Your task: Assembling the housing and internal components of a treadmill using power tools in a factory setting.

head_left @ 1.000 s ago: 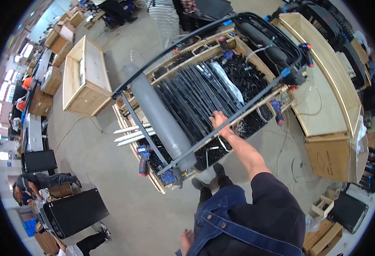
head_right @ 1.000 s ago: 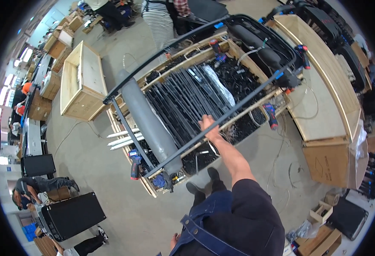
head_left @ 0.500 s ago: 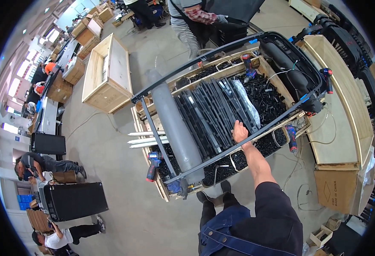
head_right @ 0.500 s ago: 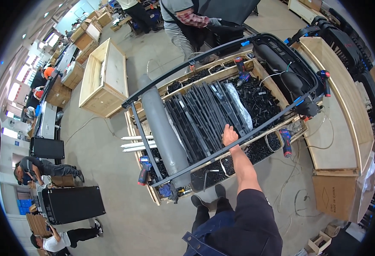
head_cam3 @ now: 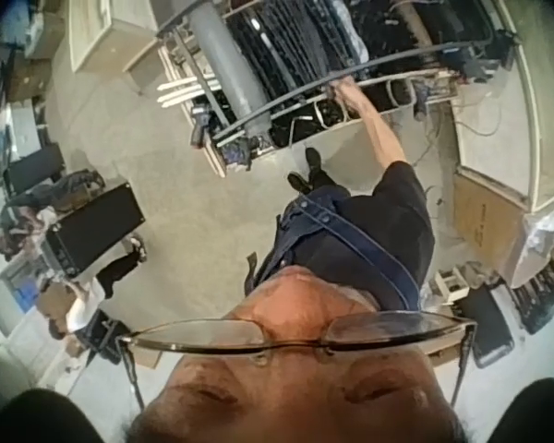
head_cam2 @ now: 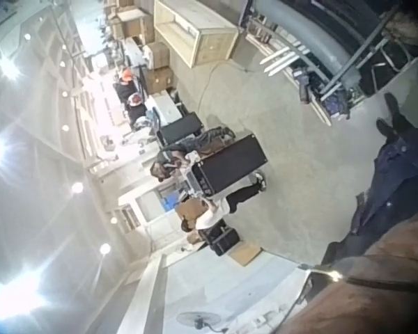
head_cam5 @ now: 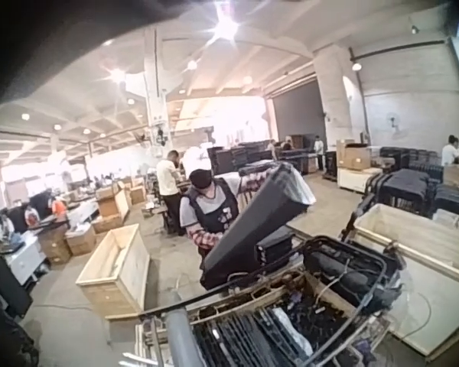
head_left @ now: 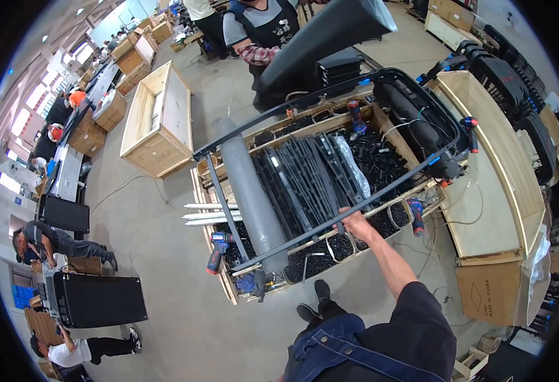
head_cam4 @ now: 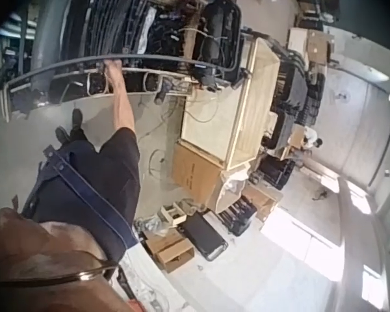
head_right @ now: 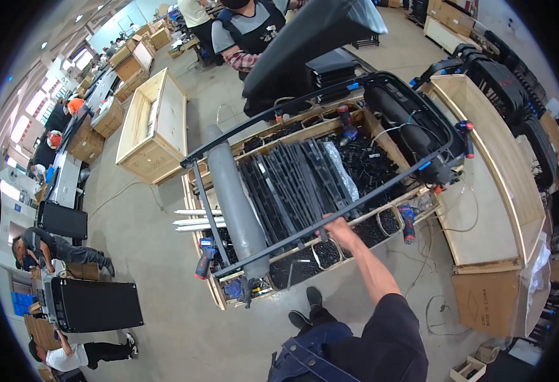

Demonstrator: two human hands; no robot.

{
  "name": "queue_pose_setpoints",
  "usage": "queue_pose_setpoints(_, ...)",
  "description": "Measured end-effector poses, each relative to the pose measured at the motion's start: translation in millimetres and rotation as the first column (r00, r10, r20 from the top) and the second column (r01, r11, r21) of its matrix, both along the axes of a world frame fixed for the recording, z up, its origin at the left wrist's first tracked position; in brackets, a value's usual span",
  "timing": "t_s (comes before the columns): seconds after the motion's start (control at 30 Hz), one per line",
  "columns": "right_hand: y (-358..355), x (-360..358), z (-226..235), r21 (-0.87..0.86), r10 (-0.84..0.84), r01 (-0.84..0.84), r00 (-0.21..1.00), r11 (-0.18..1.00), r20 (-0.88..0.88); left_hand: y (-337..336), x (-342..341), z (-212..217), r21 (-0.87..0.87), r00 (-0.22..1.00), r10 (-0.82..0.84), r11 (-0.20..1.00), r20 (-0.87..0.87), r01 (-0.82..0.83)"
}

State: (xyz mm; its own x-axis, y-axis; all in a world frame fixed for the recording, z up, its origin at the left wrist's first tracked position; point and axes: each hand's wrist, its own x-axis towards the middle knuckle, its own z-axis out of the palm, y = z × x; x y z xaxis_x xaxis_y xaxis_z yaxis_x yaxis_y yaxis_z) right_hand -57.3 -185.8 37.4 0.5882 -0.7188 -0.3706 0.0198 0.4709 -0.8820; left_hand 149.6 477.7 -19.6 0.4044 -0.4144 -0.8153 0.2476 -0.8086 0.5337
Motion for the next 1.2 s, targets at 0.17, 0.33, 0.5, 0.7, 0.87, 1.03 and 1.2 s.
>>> queue_pose_setpoints(0.17,137.7,-77.6,41.3,0.255,-0.251,0.269,0.963,0.929,-0.101,9.2,-4.7,-38.1,-0.225,0.996,0.068,0.971,-0.053,-0.078)
queue_pose_setpoints(0.33,258.2,-100.2,52.1,-0.440,-0.452,0.221,0.713,0.870,-0.536,-114.6,33.8,-68.0,-0.354,0.920,0.019,0.919,-0.392,-0.170)
queue_pose_setpoints(0.5,361.4,-210.2,100.3,-0.434,-0.393,0.047,0.521,0.900,-0.758,-345.0,-57.9,53.8,-0.480,0.909,-0.232,0.876,-0.345,0.041)
queue_pose_setpoints(0.7,423.2,-261.8,164.8,-0.542,-0.419,-0.186,0.451,0.820,-0.788,-418.1,-119.1,119.0,-0.595,0.935,-0.207,0.804,-0.288,-0.005)
queue_pose_setpoints(0.87,381.3,-287.5,166.7,-0.656,-0.508,-0.206,0.483,0.726,-0.713,-421.4,-124.4,158.7,-0.650,0.937,-0.085,0.741,-0.338,-0.167)
queue_pose_setpoints(1.03,267.9,-308.9,180.8,-0.327,-0.080,-0.213,0.716,0.921,-0.693,-460.7,-116.5,242.1,-0.809,0.957,-0.095,0.562,-0.274,-0.175)
queue_pose_setpoints(1.2,161.6,-308.5,236.9,-0.049,0.261,-0.313,0.859,0.949,-0.440,-559.6,-107.0,250.3,-0.706,0.839,0.049,0.515,-0.542,-0.486)
